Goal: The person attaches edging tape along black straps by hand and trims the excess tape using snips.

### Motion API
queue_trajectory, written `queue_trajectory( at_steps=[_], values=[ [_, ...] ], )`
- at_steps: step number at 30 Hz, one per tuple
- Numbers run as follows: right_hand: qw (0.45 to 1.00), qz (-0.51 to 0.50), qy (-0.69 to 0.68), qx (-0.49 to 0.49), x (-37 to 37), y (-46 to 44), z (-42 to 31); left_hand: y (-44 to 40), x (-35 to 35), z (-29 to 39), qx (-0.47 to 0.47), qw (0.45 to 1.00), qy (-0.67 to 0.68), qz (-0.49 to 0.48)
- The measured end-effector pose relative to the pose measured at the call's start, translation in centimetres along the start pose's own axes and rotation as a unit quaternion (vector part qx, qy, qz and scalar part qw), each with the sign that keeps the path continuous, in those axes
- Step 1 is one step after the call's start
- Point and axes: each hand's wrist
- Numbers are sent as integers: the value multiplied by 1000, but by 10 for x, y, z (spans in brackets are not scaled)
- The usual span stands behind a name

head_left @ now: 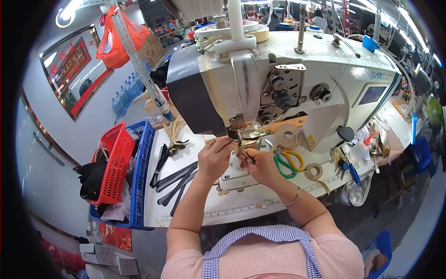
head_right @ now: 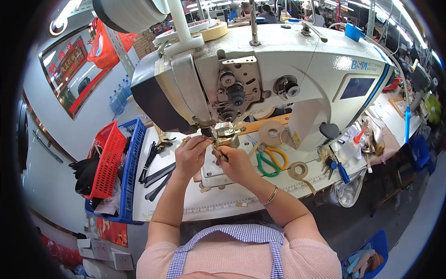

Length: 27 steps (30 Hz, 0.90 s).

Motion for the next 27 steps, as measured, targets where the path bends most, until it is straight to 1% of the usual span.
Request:
queue_trajectory(
  at_steps=[4, 7, 9, 15, 18, 24, 27],
  values=[
    [1000, -2, 0, -4, -1, -1, 0, 1, 1, 7, 8, 999, -31, -7],
    [1000, 5, -14, 20, -2, 0, 5, 0, 2, 13, 10, 998, -58, -18],
    [1000, 7, -17, 7, -2, 0, 4, 2, 1, 12, 10, 997, -68, -20],
    [1000, 8, -17, 2, -2, 0, 2, 1, 0, 13, 13, 998, -66, -12],
    [1000, 9, -12, 0, -3, 1, 4, 4, -2, 15, 31, 997, -72, -11],
    [1000, 10, -1, 5, -3, 0, 2, 2, -1, 17, 54, 998, -44, 7],
    [1000, 4, 11, 9, 0, -1, 0, 10, -9, 8, 64, 996, -17, 53]
  ],
)
Point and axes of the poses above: each hand's wrist, its own y-axis away from the middle knuckle, its own x-axis out of the back of the hand, z = x × y, and after that the axes turned 13 degrees about z, right-handed
